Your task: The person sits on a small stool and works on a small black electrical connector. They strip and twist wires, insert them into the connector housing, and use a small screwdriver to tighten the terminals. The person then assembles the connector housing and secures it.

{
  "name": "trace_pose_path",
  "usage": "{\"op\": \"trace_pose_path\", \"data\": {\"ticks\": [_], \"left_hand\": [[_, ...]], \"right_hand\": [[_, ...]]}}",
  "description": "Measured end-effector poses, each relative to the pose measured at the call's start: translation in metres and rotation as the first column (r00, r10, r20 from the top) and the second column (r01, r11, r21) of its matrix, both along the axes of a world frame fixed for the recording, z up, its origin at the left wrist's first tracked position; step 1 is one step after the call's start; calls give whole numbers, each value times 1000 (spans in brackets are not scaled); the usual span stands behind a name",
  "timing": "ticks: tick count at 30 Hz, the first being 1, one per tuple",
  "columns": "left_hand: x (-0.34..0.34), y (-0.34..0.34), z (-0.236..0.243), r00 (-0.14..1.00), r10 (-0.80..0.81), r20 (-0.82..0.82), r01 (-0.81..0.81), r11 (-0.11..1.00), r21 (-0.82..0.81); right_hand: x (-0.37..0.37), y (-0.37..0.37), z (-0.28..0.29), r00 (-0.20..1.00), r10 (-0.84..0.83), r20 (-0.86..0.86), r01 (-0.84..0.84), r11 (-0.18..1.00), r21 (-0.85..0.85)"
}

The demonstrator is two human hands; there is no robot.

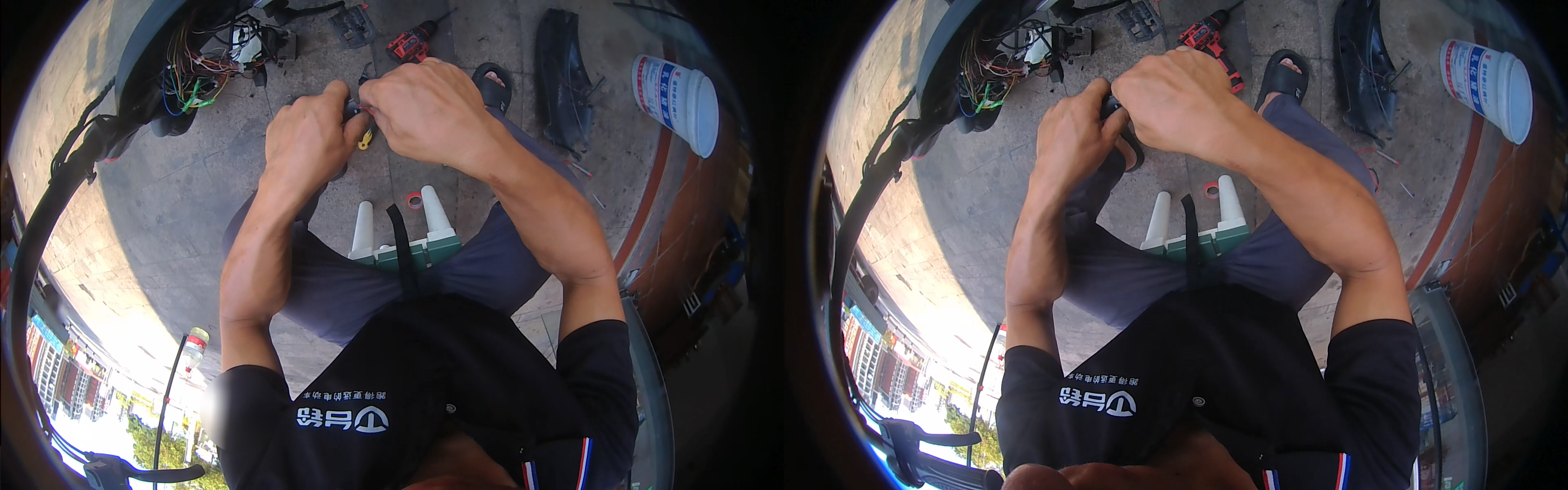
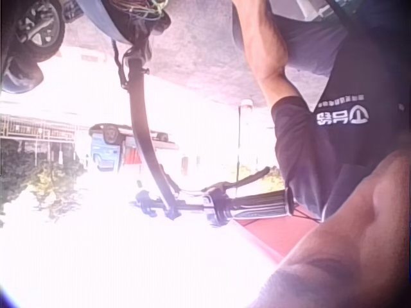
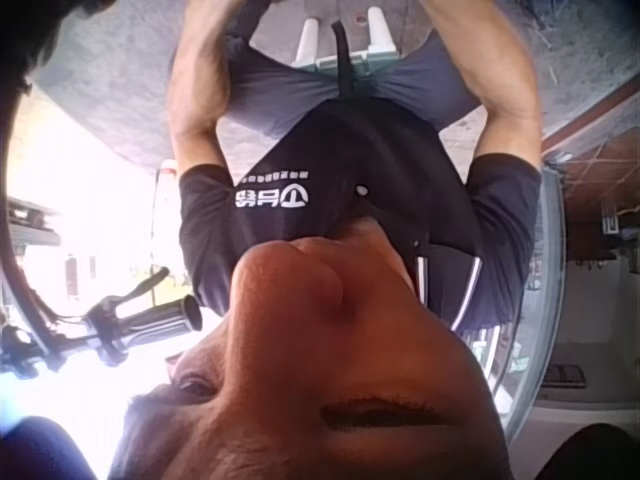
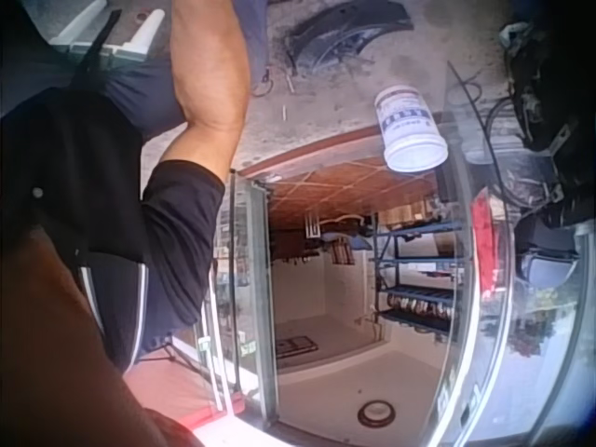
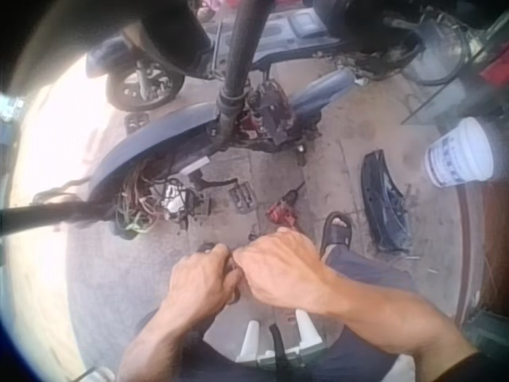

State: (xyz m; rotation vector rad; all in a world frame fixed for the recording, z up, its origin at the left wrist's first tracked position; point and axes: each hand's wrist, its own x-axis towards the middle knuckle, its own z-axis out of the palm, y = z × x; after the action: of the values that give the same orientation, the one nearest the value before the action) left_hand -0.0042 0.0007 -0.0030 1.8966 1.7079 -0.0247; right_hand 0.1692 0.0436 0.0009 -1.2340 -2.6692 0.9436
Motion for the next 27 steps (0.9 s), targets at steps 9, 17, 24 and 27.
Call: {"op": "trace_pose_path", "data": {"ticks": [9, 17, 24, 27], "left_hand": [[4, 5, -5, 999, 46, 19, -46, 999, 28], [-7, 10, 5, 877, 239, 418, -167, 965, -202], [-11, 10, 2, 856, 107, 506, -87, 994, -63], [-12, 9, 3, 858, 98, 504, -67, 995, -81]], "right_hand": [[1, 1, -2, 998, -53, 20, 54, 997, -55], [22, 14, -9, 951, -124, -285, 76, 982, -175], [21, 20, -4, 927, -67, -369, -4, 982, -189], [24, 22, 0, 930, -54, -363, -38, 970, -239]]}}
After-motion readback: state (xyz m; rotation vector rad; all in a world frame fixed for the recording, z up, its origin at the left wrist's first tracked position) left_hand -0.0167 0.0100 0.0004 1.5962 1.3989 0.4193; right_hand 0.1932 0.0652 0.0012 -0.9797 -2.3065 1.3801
